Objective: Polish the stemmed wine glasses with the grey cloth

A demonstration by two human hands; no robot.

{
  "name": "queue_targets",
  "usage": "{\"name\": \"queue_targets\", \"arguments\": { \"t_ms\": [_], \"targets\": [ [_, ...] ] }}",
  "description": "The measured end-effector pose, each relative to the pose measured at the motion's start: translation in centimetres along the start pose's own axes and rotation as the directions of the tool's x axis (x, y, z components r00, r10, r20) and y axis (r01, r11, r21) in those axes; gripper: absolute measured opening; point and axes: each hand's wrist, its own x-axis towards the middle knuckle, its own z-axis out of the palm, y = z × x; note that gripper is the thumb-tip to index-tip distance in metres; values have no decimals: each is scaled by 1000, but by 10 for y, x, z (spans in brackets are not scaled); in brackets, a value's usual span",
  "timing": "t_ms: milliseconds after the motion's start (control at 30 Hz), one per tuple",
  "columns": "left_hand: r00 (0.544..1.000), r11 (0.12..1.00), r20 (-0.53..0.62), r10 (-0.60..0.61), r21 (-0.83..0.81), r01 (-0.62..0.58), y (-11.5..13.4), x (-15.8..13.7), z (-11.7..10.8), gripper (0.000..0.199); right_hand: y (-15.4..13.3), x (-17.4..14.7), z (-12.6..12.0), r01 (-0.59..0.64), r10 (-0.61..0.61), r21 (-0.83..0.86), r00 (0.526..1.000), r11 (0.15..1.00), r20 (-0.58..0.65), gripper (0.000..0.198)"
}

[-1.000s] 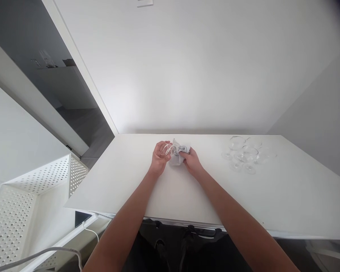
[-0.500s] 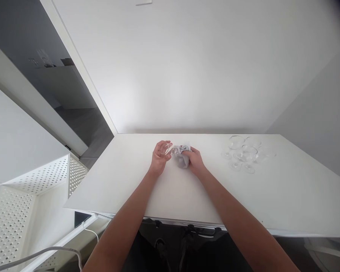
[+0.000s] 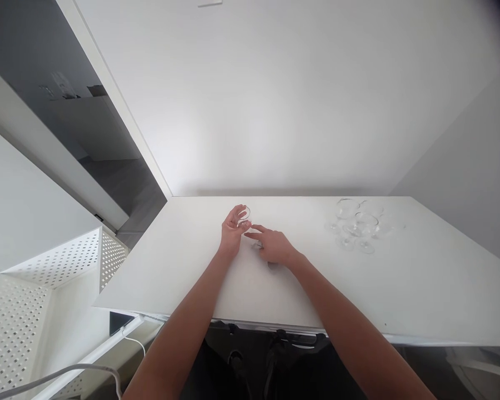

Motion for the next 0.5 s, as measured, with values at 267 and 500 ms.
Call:
{"name": "queue_targets", "arguments": {
  "t_ms": [267, 500],
  "targets": [
    [996, 998, 91, -1, 57, -4, -1, 0, 5, 65, -12, 2, 4, -37, 45, -168, 998, 985, 40, 70],
    [991, 996, 132, 19, 84, -30, 1, -2, 10, 65, -23, 3, 6, -90, 103, -229, 994, 969, 47, 69]
  ]
}}
